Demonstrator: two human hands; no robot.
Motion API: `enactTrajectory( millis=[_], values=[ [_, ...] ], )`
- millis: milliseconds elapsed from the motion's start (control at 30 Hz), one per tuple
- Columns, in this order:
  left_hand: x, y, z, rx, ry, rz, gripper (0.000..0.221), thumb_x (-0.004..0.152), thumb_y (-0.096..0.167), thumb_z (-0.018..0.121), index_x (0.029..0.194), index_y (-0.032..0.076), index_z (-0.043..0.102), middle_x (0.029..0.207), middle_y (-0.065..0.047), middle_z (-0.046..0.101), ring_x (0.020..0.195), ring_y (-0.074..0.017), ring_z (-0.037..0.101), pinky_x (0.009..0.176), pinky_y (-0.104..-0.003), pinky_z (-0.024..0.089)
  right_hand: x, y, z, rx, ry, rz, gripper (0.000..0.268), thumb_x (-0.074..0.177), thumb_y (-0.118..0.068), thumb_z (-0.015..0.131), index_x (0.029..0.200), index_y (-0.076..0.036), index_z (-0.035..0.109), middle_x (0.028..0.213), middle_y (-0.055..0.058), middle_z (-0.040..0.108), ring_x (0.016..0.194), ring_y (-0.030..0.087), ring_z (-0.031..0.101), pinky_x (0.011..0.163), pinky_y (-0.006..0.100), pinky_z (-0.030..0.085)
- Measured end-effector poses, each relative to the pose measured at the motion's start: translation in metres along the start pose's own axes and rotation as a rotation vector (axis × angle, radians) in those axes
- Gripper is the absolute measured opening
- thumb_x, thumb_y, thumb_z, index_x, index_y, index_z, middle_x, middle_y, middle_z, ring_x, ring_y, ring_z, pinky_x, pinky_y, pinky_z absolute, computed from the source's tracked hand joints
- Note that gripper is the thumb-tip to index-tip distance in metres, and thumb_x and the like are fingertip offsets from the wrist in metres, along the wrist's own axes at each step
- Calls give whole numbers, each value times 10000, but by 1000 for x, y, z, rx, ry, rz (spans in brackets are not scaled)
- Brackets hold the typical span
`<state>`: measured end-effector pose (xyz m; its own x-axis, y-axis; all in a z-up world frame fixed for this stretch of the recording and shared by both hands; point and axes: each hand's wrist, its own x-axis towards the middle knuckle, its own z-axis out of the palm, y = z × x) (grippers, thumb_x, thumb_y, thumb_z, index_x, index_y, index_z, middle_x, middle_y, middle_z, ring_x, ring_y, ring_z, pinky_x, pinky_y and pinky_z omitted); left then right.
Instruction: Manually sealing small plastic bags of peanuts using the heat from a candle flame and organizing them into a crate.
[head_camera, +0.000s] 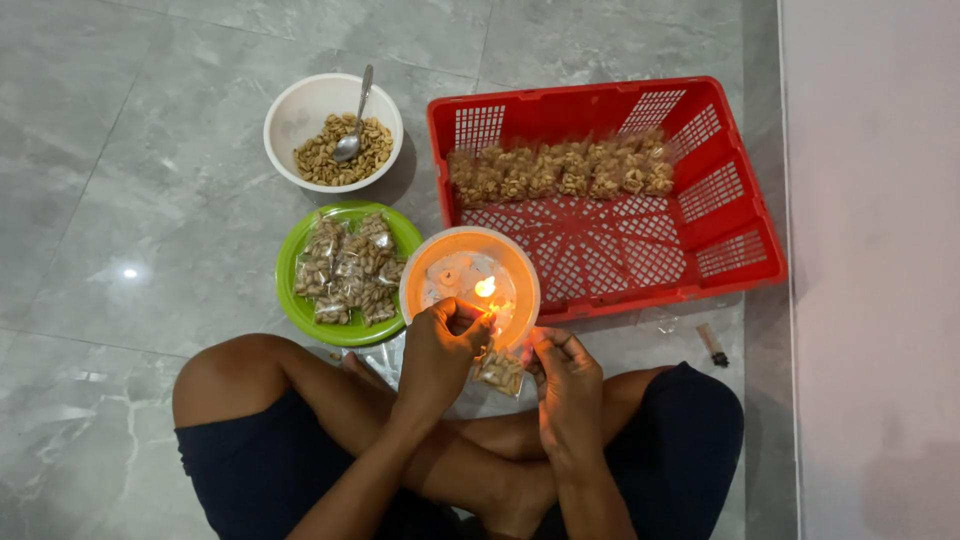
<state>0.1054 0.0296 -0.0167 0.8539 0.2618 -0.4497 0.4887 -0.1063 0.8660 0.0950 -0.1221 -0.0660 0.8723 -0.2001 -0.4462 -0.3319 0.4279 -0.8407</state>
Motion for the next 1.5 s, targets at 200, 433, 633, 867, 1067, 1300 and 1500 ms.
enactTrajectory(
  millis=[200, 433, 633, 867, 1067, 1300, 1500],
  values=[
    [8, 3, -2, -55, -9, -33, 129, 867, 110, 724, 763, 82, 652, 679, -54, 725, 587, -136, 623, 586, -299, 490, 0, -4, 10, -106, 71, 15, 64, 945, -64, 714, 899, -45, 674, 703, 45, 588, 664, 108, 545, 690, 249, 503],
    [11, 5, -2, -58, -17, -48, 141, 887, 74, 699, 752, 65, 658, 682, -62, 677, 626, -142, 620, 560, -312, 495, -5, -15, 18, -346, 127, -47, 104, 925, -173, 731, 916, -69, 734, 865, -13, 667, 838, 83, 562, 771, 242, 457],
    [18, -4, 2, -25, 18, 27, 201, 876, 88, 721, 699, 78, 627, 616, -32, 588, 544, -131, 488, 520, -333, 409, -5, -14, 20, -440, 174, -132, 122, 908, -203, 741, 896, -83, 731, 836, -30, 570, 771, 79, 475, 740, 218, 444],
    [20, -1, -2, -1, 35, 38, 192, 891, 83, 682, 704, 78, 637, 595, -26, 590, 536, -136, 495, 539, -343, 412, -2, -12, 25, -613, 240, -200, 133, 888, -270, 735, 898, -138, 743, 1092, -45, 580, 858, 79, 475, 832, 215, 459],
    [19, 3, -9, -176, 4, -54, 134, 950, 54, 639, 823, 27, 676, 698, -85, 620, 487, -169, 500, 406, -313, 416, 10, 2, 18, -702, 125, -412, 108, 898, -177, 683, 877, -113, 767, 1046, -11, 601, 895, 73, 488, 791, 248, 406],
    [28, -14, -15, -3, 74, 138, 220, 916, 88, 658, 697, 75, 642, 648, 2, 616, 641, -99, 521, 611, -311, 433, 12, 9, 18, -790, 107, -448, 143, 895, -196, 675, 974, -123, 769, 1150, 24, 523, 1111, 187, 501, 830, 311, 523],
    [29, -14, -20, -15, 92, 194, 110, 896, 93, 677, 837, 53, 762, 741, -19, 739, 692, -100, 636, 652, -292, 504, 14, 11, 22, -913, 114, -541, 117, 893, -218, 714, 964, -139, 763, 1154, 14, 542, 1166, 233, 484, 1006, 399, 426]
  ],
)
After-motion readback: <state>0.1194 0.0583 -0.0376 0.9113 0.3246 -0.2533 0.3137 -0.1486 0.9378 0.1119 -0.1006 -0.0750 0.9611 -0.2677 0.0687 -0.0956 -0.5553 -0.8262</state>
